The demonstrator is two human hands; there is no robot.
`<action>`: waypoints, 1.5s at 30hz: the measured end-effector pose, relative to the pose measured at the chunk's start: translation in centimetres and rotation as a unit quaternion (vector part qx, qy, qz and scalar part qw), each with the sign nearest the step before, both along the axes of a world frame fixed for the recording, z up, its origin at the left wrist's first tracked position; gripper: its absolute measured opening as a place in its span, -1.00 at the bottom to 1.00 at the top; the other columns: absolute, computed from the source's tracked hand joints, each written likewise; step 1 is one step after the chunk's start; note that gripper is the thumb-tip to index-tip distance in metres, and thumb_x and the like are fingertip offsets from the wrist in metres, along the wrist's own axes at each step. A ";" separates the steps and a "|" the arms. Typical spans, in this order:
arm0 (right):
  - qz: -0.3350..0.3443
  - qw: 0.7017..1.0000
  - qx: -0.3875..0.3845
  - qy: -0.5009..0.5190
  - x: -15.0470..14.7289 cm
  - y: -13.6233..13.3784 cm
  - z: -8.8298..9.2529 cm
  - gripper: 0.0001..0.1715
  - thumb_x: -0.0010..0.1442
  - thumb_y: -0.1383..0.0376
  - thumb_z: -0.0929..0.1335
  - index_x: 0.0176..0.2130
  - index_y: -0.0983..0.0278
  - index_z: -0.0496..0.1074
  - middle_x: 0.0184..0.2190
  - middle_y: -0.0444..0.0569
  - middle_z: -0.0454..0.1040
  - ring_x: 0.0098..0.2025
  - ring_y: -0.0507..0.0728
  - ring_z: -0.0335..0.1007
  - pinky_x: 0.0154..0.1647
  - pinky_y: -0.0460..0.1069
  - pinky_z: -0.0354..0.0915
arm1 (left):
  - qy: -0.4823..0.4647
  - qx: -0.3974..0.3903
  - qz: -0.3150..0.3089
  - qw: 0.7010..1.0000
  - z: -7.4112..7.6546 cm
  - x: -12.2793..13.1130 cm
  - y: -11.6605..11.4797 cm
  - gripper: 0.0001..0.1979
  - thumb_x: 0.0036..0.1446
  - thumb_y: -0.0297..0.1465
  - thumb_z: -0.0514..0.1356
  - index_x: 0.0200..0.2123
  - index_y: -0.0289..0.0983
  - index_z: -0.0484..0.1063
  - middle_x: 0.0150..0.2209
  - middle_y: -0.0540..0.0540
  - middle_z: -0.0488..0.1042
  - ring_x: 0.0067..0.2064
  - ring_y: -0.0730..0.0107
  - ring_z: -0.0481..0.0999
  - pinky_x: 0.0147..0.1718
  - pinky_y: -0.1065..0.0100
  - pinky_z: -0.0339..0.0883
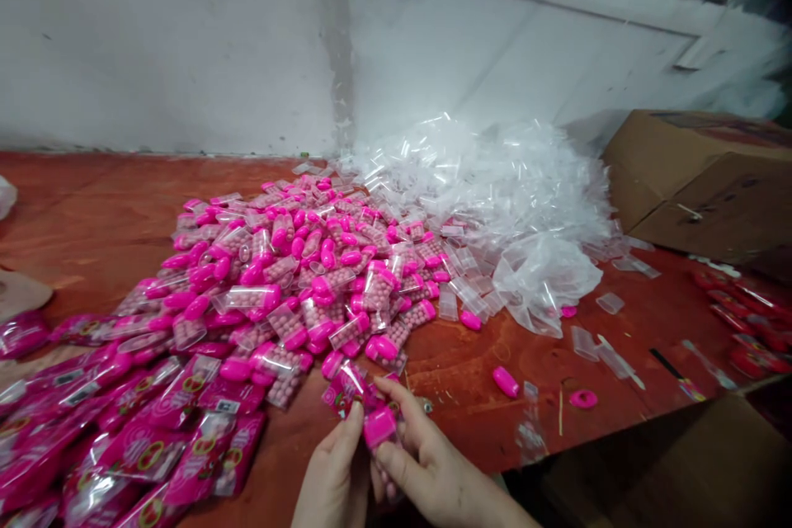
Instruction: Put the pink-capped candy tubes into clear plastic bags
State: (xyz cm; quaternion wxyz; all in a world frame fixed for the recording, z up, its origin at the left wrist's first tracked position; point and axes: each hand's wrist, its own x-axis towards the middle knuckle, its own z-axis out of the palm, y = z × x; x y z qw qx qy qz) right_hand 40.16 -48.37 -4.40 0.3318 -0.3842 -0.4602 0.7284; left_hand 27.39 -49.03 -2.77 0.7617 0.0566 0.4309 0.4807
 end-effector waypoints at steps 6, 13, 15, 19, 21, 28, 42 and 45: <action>0.016 0.997 -0.044 0.054 -0.2 0.8 0.6 0.08 0.21 -0.16 0.38 0.41 0.22 -0.13 -0.48 -0.22 0.32 -0.48 -0.01 0.24 -0.36 -0.06 0.21 | 0.011 -0.014 0.011 1.000 -0.8 0.2 -0.2 -0.53 -0.18 -0.06 0.49 -0.59 -0.34 0.44 -0.63 -0.02 0.37 -0.58 0.48 0.34 -0.55 0.41 0.23; -0.030 0.991 0.097 -0.084 0.1 0.7 0.1 -0.28 0.35 -0.01 0.31 0.35 0.09 0.05 -0.27 -0.09 0.42 -0.29 0.06 0.30 -0.17 0.03 0.26 | 0.032 -0.016 0.070 0.997 -1.2 0.4 -0.4 -0.56 -0.22 -0.12 0.51 -0.35 -0.33 0.63 -0.43 -0.15 0.58 -0.35 0.20 0.54 -0.26 0.22 0.42; -0.018 0.998 0.046 -0.029 -0.1 0.5 0.1 -0.21 0.30 -0.07 0.35 0.35 0.10 0.04 -0.29 -0.12 0.39 -0.29 0.06 0.33 -0.16 0.03 0.28 | 0.051 -0.023 0.080 0.995 -1.5 0.4 -0.3 -0.54 -0.27 -0.10 0.52 -0.42 -0.35 0.62 -0.47 -0.13 0.55 -0.44 0.30 0.49 -0.38 0.29 0.40; -0.024 0.998 -0.026 0.052 -0.6 -0.1 -0.1 -0.20 0.24 -0.13 0.38 0.26 0.18 0.12 -0.27 -0.11 0.39 -0.32 0.02 0.33 -0.18 0.01 0.27 | 0.080 -0.027 0.086 0.993 -2.3 0.2 -0.5 -0.54 -0.37 -0.12 0.56 -0.57 -0.36 0.55 -0.62 -0.03 0.44 -0.57 0.48 0.36 -0.56 0.43 0.28; -0.031 0.999 0.005 0.012 -0.7 -0.2 -0.3 -0.31 0.27 -0.11 0.35 0.19 0.20 0.17 -0.22 -0.05 0.43 -0.31 0.02 0.34 -0.22 -0.01 0.25 | 0.084 -0.043 0.084 0.992 -2.4 0.1 -0.7 -0.55 -0.41 -0.16 0.58 -0.52 -0.35 0.57 -0.61 -0.04 0.47 -0.53 0.40 0.44 -0.52 0.41 0.34; -0.024 0.995 -0.057 0.077 -1.2 0.5 -0.1 -0.31 0.15 -0.17 0.43 -0.02 0.21 0.18 -0.42 -0.22 0.34 -0.43 -0.02 0.28 -0.31 -0.06 0.24 | 0.047 -0.021 0.105 0.993 -1.1 -0.3 -0.4 -0.59 -0.30 -0.19 0.55 -0.47 -0.36 0.57 -0.59 -0.05 0.48 -0.48 0.29 0.50 -0.44 0.30 0.43; -0.145 0.981 0.065 -0.109 -2.0 -1.0 -2.7 -0.30 0.23 -0.13 0.36 0.20 0.14 0.23 -0.21 0.03 0.46 -0.16 0.16 0.39 -0.12 0.04 0.28 | 0.017 -0.083 0.128 0.988 -2.5 0.2 -1.0 -0.53 -0.38 -0.28 0.59 -0.34 -0.35 0.62 -0.42 -0.18 0.62 -0.29 0.06 0.63 -0.25 0.18 0.52; -0.083 0.995 0.039 -0.036 -1.9 -0.3 -2.1 -0.27 0.25 -0.13 0.35 0.22 0.17 0.16 -0.30 -0.05 0.44 -0.30 0.10 0.37 -0.22 0.01 0.25 | 0.025 -0.061 0.135 0.989 -2.2 -0.4 -0.9 -0.55 -0.36 -0.24 0.58 -0.37 -0.36 0.62 -0.42 -0.20 0.62 -0.30 0.07 0.62 -0.24 0.18 0.52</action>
